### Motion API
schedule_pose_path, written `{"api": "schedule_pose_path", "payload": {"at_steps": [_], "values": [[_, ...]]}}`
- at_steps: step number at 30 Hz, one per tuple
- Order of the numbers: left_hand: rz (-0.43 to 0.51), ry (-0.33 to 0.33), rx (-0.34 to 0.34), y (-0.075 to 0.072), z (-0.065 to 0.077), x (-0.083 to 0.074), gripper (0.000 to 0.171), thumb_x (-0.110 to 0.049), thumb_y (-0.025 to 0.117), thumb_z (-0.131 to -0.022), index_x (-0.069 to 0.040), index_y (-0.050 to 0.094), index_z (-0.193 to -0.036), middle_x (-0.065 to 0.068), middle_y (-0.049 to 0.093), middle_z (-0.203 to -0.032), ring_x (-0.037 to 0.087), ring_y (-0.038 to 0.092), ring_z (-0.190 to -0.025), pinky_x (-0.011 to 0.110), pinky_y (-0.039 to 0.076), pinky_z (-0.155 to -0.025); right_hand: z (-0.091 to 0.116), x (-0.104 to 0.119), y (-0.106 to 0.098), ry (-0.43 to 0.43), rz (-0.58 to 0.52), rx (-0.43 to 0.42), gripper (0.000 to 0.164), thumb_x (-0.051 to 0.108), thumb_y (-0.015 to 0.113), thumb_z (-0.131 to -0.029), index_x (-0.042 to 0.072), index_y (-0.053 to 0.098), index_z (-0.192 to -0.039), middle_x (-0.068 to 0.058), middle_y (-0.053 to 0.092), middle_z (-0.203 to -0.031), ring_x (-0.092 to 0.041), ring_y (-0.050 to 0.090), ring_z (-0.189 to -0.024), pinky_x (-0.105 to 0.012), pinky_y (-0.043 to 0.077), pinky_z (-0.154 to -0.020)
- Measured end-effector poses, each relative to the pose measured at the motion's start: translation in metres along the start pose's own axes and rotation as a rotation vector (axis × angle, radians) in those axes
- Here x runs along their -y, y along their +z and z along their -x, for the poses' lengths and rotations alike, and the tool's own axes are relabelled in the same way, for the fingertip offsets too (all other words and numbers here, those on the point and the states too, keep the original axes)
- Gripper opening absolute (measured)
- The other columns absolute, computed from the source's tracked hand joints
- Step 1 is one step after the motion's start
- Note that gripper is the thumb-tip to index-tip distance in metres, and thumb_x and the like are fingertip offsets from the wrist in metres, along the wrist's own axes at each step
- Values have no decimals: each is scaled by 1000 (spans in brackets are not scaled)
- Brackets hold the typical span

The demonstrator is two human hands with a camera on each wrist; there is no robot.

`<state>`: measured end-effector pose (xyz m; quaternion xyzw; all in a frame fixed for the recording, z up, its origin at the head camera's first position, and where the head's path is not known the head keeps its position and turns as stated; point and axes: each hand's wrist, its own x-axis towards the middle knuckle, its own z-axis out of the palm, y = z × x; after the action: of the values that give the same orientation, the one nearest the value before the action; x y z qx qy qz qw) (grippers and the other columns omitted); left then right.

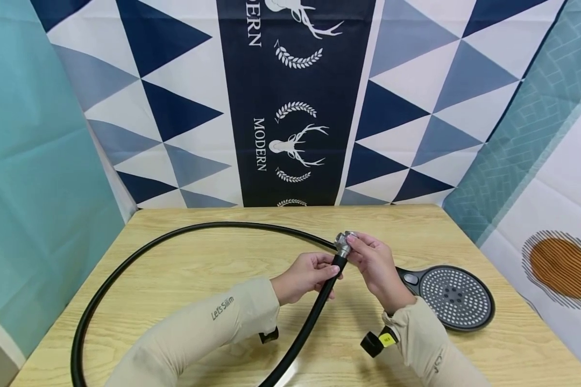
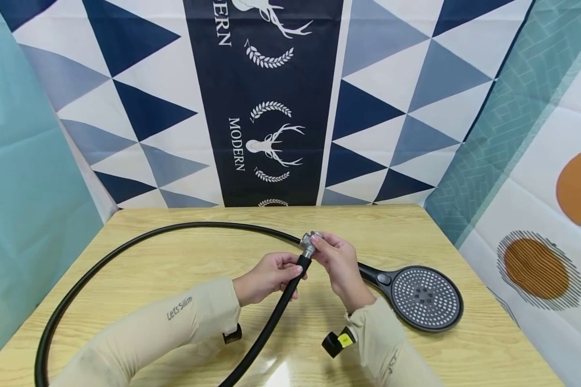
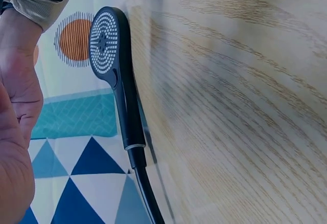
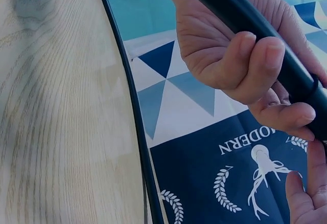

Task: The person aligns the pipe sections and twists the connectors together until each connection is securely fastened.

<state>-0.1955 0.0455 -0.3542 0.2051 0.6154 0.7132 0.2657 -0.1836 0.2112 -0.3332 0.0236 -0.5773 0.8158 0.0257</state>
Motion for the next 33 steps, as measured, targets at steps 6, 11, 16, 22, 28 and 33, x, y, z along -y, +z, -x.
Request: {"api": "schedule_pose_path", "payload": {"at_steps": [6, 11, 16, 22, 28, 33], "values": [[-3, 13, -24, 1, 2, 0, 24, -2, 52, -98, 14, 50, -116, 6, 60, -84, 10, 59, -54, 28, 55, -59, 2, 1, 2, -9, 1, -14, 18, 4, 53, -97, 13, 66, -89, 4, 69, -82, -5, 64, -73, -23, 51, -78], [11, -23, -3, 0, 2, 0, 30, -10, 42, -103, 12, 48, -124, 10, 60, -92, 10, 60, -57, 27, 54, -62, 3, 2, 2, -10, -10, -24, 18, 3, 53, -96, 12, 66, -88, 4, 69, -81, -4, 63, -70, -22, 51, -78], [54, -37, 45, -1, 5, 1, 35, -11, 32, -106, 14, 45, -127, 1, 57, -87, 9, 59, -58, 23, 51, -59, 3, 0, 4, -18, -19, -24, 21, 2, 53, -96, 13, 67, -85, 4, 69, -80, -4, 62, -68, -22, 51, -77], [67, -42, 103, -5, 7, 3, 36, -10, 29, -106, 20, 43, -120, -4, 57, -78, 7, 57, -56, 22, 49, -58, 4, -6, 5, 2, -21, -32, 25, -1, 51, -95, 13, 67, -83, 4, 69, -79, -5, 66, -71, -23, 52, -78], [74, -47, 147, -6, 7, 4, 37, -11, 29, -106, 21, 40, -123, -5, 59, -84, 7, 57, -57, 22, 49, -60, 7, -6, 4, -7, -6, -33, 21, 1, 53, -96, 12, 67, -85, 4, 69, -79, -5, 65, -71, -23, 52, -78], [56, -39, 166, -6, 8, 2, 37, -11, 30, -106, 19, 42, -125, -6, 62, -85, 8, 57, -58, 21, 47, -60, 8, -4, 5, -14, -17, -35, 23, 1, 52, -96, 13, 67, -83, 4, 69, -79, -6, 65, -69, -23, 52, -77]]}}
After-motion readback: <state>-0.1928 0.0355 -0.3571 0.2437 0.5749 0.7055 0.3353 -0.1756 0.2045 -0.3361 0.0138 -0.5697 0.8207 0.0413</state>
